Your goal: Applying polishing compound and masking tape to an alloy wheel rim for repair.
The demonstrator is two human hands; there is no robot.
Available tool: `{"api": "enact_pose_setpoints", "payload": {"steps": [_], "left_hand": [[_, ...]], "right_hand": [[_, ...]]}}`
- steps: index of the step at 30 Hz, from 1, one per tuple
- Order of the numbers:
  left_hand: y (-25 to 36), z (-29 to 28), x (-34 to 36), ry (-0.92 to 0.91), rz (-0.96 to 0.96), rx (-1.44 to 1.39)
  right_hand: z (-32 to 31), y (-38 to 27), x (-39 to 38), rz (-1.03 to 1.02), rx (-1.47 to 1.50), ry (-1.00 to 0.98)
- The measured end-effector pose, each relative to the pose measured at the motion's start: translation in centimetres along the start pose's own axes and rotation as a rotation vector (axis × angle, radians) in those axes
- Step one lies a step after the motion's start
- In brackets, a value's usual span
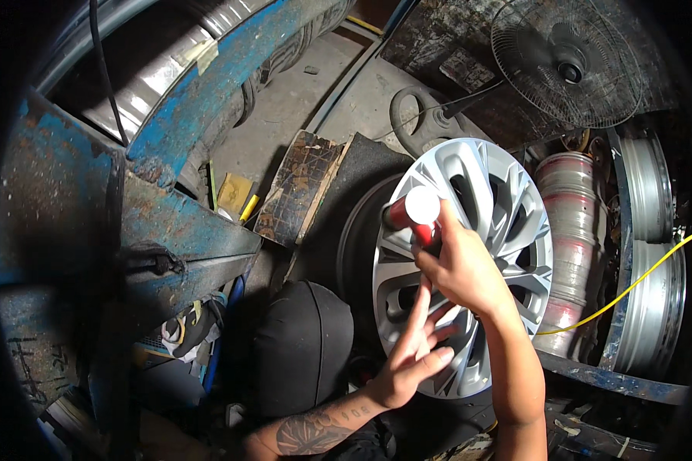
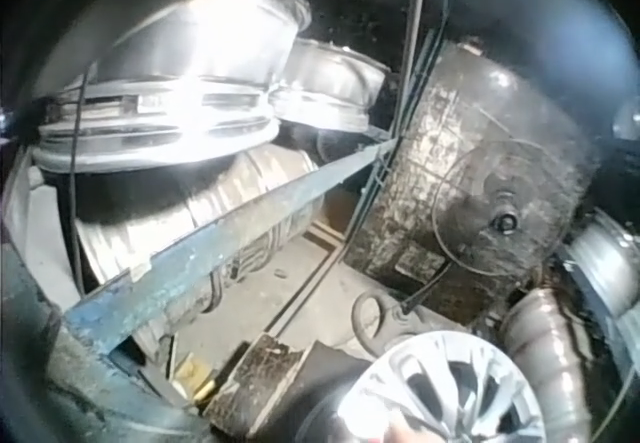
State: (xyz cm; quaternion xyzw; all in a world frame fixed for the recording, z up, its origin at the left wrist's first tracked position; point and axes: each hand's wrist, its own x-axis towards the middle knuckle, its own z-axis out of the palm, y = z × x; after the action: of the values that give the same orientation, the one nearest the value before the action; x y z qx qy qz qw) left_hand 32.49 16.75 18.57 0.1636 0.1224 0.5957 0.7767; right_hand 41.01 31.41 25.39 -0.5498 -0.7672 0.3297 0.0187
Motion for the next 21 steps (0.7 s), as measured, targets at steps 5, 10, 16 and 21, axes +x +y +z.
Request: {"api": "enact_pose_setpoints", "payload": {"steps": [5,10,16,21], "left_hand": [[-1.3,-1.2,-1.9,-0.110,0.043,0.313],[-1.6,-0.7,-1.4,-0.126,0.033,0.210],[-1.4,-1.1,-1.1,-0.133,0.017,0.175],[-1.1,-0.9,-0.7,-0.136,0.015,0.190]], "right_hand": [[-0.2,0.2,-1.8,-0.045,0.025,0.023],[-0.2,0.4,-1.2,-0.023,0.000,-0.019],[0.3,0.4,-0.6,-0.080,0.052,0.012],[0.7,1.4,0.3,-0.172,0.073,0.091]]}}
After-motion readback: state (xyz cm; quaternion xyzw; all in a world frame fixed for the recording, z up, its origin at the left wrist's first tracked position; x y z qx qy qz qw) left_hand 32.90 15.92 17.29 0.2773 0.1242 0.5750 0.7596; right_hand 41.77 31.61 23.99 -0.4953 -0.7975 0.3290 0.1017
